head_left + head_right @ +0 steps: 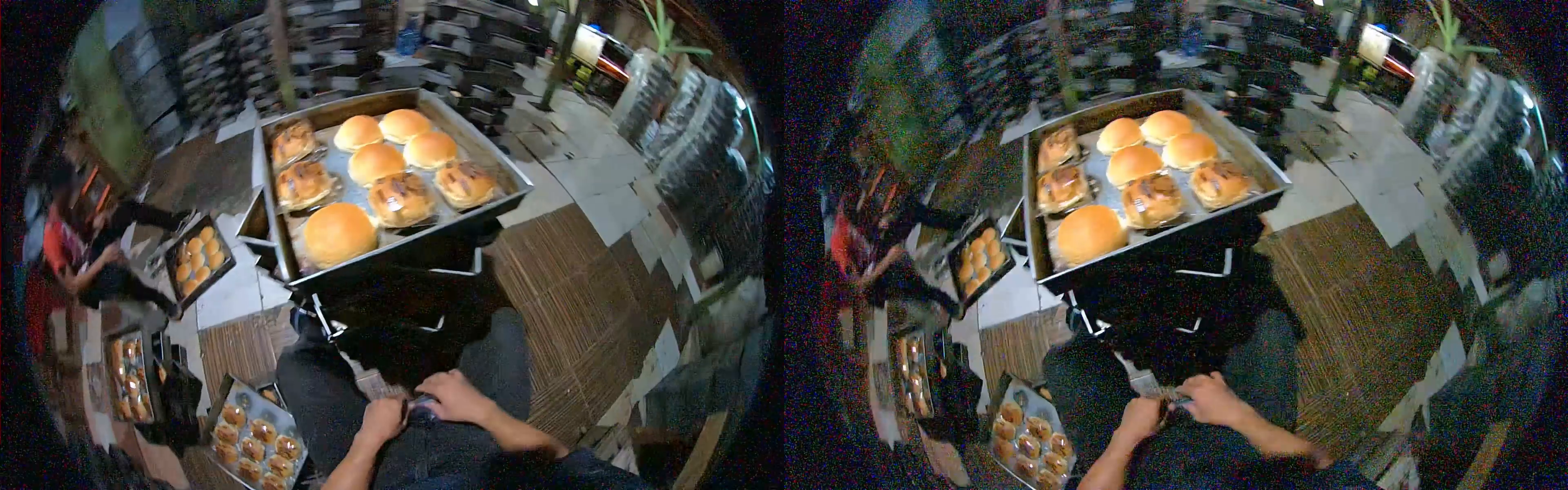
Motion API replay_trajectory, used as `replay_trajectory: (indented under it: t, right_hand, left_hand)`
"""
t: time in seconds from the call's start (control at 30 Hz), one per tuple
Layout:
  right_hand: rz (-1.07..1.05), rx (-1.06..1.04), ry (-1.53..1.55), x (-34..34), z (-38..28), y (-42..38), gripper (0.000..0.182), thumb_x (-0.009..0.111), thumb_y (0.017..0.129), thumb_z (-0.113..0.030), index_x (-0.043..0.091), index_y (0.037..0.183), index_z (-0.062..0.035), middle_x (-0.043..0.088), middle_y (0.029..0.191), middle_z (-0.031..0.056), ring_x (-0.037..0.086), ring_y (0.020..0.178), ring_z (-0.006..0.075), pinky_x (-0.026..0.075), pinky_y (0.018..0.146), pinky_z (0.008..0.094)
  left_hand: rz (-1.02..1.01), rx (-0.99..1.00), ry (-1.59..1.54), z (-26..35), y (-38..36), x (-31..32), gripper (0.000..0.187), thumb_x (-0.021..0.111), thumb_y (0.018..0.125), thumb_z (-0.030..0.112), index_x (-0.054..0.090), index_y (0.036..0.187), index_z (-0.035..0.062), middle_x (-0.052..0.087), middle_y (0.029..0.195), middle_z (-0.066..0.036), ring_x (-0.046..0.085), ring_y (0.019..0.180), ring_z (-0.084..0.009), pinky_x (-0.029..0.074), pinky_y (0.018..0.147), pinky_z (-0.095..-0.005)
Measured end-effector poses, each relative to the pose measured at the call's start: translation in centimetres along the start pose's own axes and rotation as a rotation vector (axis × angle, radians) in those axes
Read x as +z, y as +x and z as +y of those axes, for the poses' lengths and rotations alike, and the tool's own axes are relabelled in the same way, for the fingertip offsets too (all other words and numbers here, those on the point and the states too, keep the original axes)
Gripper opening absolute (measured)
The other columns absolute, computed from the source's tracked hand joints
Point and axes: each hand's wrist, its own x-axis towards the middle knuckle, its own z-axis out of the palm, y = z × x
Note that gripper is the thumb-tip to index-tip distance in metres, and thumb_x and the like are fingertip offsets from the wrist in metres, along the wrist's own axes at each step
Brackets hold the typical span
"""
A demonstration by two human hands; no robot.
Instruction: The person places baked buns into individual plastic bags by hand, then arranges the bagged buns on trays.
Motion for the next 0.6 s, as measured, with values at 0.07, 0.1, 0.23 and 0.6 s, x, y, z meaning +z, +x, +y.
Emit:
replay_trajectory:
  t: [0.07,0.1,0.23,0.6]
  right_hand:
    - [-0.076,0.235,0.121,2.9,0.9,-2.4,0.019,0.063,0.082,-0.017,0.066,0.095,-0.0034,0.067,0.094,0.0137,0.065,0.085,0.0306,0.050,0.075,0.0426]
    - [-0.137,0.309,0.210,3.0,1.3,-2.4,0.018,0.061,0.083,-0.015,0.064,0.095,-0.0026,0.066,0.095,0.0150,0.063,0.087,0.0326,0.049,0.073,0.0430]
    - [0.220,0.172,0.255,1.8,2.1,-1.8,0.009,0.060,0.085,-0.009,0.062,0.088,-0.0003,0.064,0.084,0.0157,0.063,0.074,0.0339,0.050,0.068,0.0402]
    - [0.680,0.352,0.527,-7.6,-3.3,2.9,0.005,0.064,0.082,0.001,0.061,0.086,0.0003,0.064,0.077,0.0120,0.063,0.067,0.0168,0.050,0.061,0.0284]
  left_hand:
    - [0.129,-0.128,0.004,1.1,0.8,0.5,0.031,0.056,0.089,0.034,0.067,0.085,0.0048,0.065,0.070,-0.020,0.065,0.067,-0.0389,0.053,0.062,-0.0476]
    - [0.260,-0.149,0.015,1.7,0.8,0.6,0.045,0.049,0.094,0.044,0.068,0.076,0.0070,0.062,0.061,-0.019,0.063,0.059,-0.0400,0.052,0.058,-0.0481]
    - [0.365,-0.218,-0.362,3.7,0.7,-1.6,0.043,0.054,0.090,0.053,0.072,0.098,0.0145,0.067,0.075,-0.016,0.066,0.072,-0.0376,0.052,0.064,-0.0444]
    - [0.822,-0.240,-1.384,-0.3,2.0,-5.1,0.015,0.066,0.090,0.013,0.067,0.084,-0.0003,0.060,0.070,0.000,0.047,0.059,-0.0054,0.037,0.056,-0.0209]
